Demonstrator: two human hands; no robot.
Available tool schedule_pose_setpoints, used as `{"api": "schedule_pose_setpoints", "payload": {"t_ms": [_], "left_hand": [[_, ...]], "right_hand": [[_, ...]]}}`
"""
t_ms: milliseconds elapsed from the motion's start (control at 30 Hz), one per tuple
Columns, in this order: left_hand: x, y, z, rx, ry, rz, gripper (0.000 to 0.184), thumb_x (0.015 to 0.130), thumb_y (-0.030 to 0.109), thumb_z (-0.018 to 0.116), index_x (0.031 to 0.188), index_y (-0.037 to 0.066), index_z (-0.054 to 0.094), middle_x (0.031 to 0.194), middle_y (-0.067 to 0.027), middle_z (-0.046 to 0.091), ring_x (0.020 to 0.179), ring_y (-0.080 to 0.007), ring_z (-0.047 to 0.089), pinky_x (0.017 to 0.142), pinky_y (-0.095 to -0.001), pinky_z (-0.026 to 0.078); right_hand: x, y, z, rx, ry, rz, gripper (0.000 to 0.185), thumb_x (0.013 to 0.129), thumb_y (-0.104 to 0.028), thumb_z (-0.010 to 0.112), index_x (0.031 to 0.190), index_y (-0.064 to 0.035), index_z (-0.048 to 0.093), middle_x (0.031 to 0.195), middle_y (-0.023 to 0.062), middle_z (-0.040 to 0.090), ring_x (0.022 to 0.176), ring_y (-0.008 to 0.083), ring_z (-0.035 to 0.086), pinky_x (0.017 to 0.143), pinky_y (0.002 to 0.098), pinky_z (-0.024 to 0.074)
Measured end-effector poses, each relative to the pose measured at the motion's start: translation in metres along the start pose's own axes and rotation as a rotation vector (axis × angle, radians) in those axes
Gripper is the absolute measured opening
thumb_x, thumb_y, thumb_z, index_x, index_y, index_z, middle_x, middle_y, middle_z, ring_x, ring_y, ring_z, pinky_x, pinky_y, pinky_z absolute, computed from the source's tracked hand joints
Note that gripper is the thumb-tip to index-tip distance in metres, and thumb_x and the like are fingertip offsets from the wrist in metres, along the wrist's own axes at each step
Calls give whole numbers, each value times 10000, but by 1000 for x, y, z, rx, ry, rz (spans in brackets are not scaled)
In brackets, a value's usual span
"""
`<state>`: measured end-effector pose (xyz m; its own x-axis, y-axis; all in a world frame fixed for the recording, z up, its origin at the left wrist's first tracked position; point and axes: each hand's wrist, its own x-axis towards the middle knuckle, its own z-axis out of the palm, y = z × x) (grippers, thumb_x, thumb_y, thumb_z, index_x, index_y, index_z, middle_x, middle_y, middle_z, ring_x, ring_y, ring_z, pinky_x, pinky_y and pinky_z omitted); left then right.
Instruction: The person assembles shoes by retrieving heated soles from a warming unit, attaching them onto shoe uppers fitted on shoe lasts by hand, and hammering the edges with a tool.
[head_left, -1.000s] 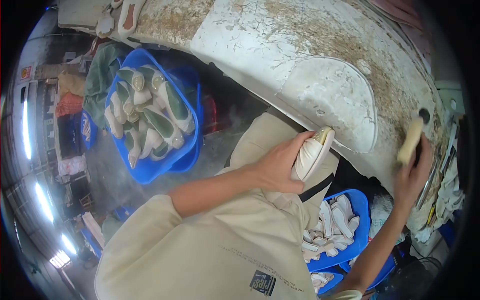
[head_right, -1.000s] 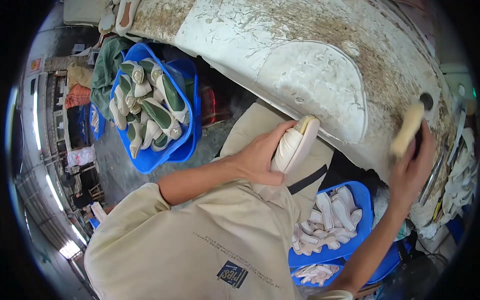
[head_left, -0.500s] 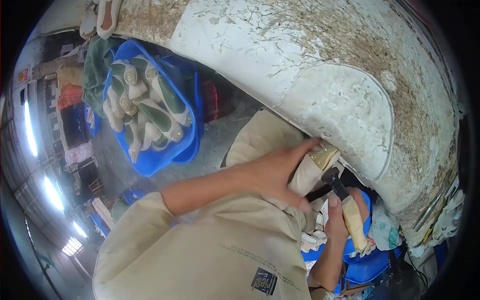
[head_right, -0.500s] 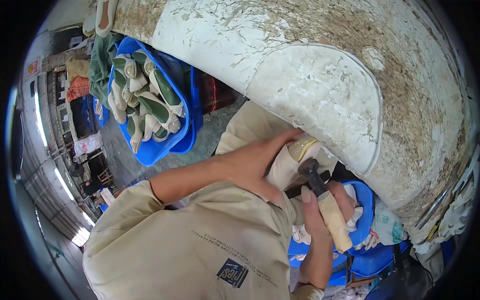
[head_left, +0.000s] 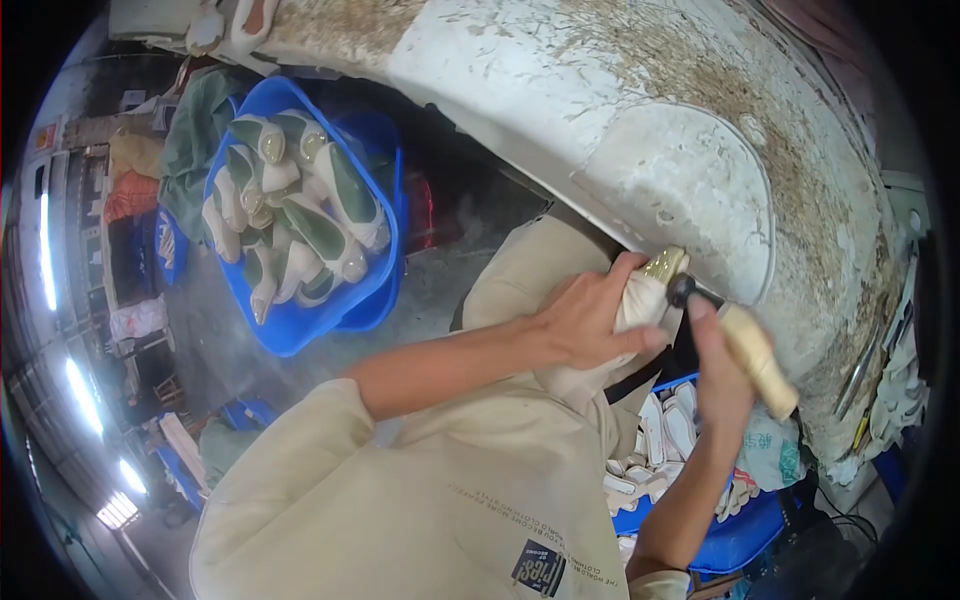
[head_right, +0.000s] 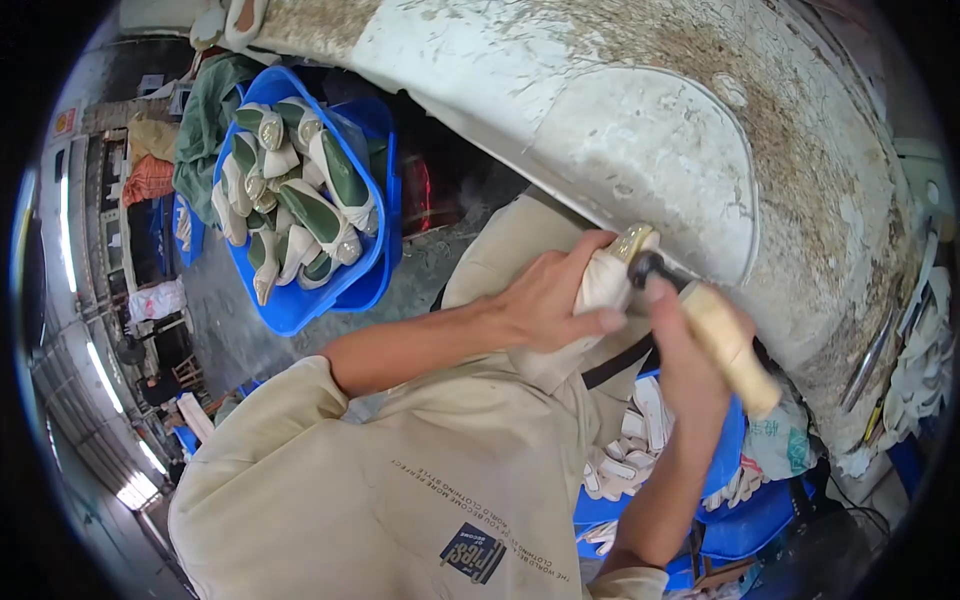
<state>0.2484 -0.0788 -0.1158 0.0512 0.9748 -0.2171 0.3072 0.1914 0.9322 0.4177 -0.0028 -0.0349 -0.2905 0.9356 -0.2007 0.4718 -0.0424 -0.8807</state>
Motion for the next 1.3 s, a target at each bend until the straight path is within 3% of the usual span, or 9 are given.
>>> {"api": "schedule_pose_setpoints", "payload": {"t_ms": [133,233,400,733,867,933,1000,1167,1300], "left_hand": [[1,-5,4,0,26,14,801,929,590,521,1371,-57,350,886,-282,661,831,-470,653,797,-515,496],[-2,-9,7,5,43,24,797,950,607,482,1362,-64,362,877,-284,663,832,-473,652,794,-514,495],[-2,-5,8,-28,79,43,823,962,634,443,1339,-95,382,871,-292,664,839,-476,656,779,-504,505],[-1,-1,10,54,80,-19,762,950,607,488,1297,-67,417,858,-303,662,829,-481,664,759,-534,511],[-12,3,14,71,103,-22,796,931,600,536,1344,-63,388,873,-289,666,837,-481,664,766,-514,516],[-7,17,7,101,94,12,858,891,639,573,1350,-60,381,896,-295,666,846,-484,664,775,-517,518],[-8,36,-1,139,57,50,928,840,675,619,1354,-57,372,929,-302,666,861,-487,663,789,-520,520],[4,32,0,39,102,62,916,705,434,822,1366,-12,371,1018,-284,661,945,-475,659,856,-501,520],[9,36,10,43,239,60,855,678,308,840,1339,-4,396,1087,-270,647,1018,-466,638,886,-481,514]], "right_hand": [[-82,20,23,-103,72,103,345,860,-194,747,650,-22,533,550,43,525,502,121,435,473,329,379],[-131,41,52,-277,66,-16,371,821,-188,775,625,-39,497,535,83,534,471,133,437,466,332,399],[-139,36,50,-58,174,-53,321,836,-144,759,648,-29,524,545,40,544,483,98,471,469,296,392],[-120,30,67,-130,255,70,361,855,-161,757,634,-40,498,533,41,546,473,106,476,474,302,401],[-119,51,31,-41,91,-46,340,845,-157,745,639,-47,498,536,28,499,460,125,429,457,305,358],[-120,57,3,-111,-3,-322,318,838,-162,737,648,-47,509,535,33,489,463,126,426,460,301,341],[-124,49,-4,-32,85,-255,301,840,-179,739,668,-39,535,536,36,487,469,122,423,460,308,325],[-91,45,-6,-37,256,-105,305,853,-192,738,689,-20,546,547,30,500,496,97,427,465,306,317],[-54,31,-7,-28,218,-92,309,852,-183,741,688,-15,541,565,25,517,508,89,433,473,294,336]]}}
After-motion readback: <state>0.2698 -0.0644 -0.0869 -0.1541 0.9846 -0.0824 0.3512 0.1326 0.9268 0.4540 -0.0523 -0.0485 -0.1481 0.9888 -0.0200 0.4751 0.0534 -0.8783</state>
